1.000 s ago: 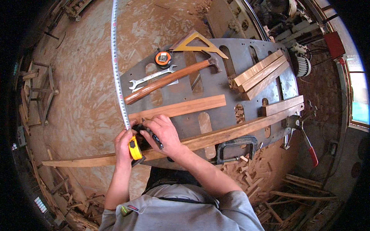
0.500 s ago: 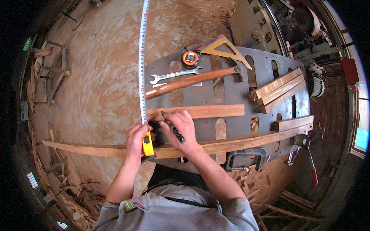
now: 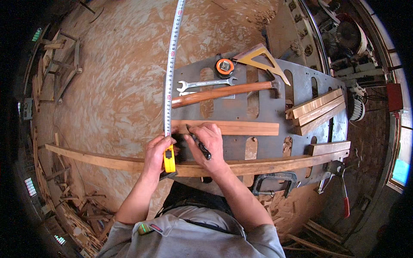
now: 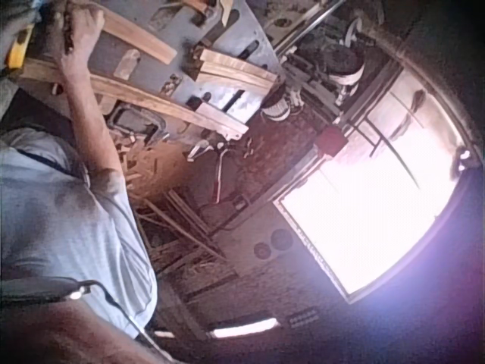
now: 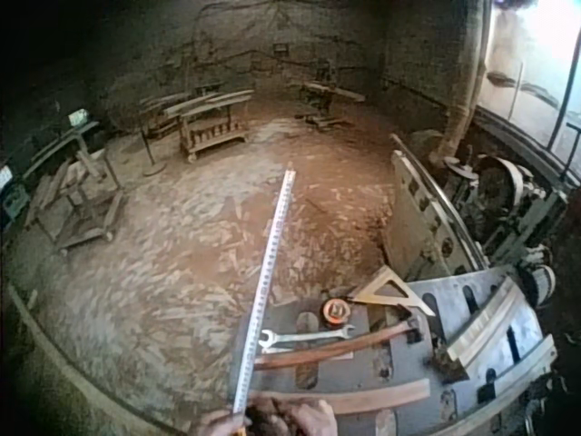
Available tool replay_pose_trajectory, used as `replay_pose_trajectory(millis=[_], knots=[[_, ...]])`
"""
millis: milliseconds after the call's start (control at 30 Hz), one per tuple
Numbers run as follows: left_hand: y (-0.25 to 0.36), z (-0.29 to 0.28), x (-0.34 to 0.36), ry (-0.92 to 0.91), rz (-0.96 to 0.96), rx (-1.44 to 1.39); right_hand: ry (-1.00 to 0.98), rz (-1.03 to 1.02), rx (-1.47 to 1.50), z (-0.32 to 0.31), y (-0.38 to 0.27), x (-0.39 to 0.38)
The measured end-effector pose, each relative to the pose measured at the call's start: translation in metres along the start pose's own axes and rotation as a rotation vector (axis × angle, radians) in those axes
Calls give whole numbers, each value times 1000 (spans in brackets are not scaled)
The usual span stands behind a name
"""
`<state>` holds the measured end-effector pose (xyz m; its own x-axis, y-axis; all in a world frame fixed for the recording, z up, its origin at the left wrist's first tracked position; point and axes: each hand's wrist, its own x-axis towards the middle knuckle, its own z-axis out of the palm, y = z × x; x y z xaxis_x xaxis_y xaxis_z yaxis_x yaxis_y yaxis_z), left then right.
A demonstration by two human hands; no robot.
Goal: The person uses a specialized clamp and a tape measure to secure and measure wooden boards on a workshop table, then marks a board using a pen.
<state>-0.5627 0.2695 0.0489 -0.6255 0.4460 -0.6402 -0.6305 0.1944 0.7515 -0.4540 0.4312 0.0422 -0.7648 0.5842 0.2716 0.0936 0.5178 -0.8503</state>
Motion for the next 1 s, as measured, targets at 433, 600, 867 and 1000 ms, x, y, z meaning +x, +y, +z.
replay_pose_trajectory(millis=[433, 600, 867, 1000], knots=[[0, -1, 0, -4, 3, 13, -2, 14, 26, -2, 3, -2], [-1, 1, 0, 8, 10, 48, -9, 22, 11, -3, 3, -2], [0, 0, 0, -13, 5, -4, -11, 20, 26, -4, 2, -1], [4, 1, -2, -9, -10, 10, 11, 40, 39, -2, 4, -4]])
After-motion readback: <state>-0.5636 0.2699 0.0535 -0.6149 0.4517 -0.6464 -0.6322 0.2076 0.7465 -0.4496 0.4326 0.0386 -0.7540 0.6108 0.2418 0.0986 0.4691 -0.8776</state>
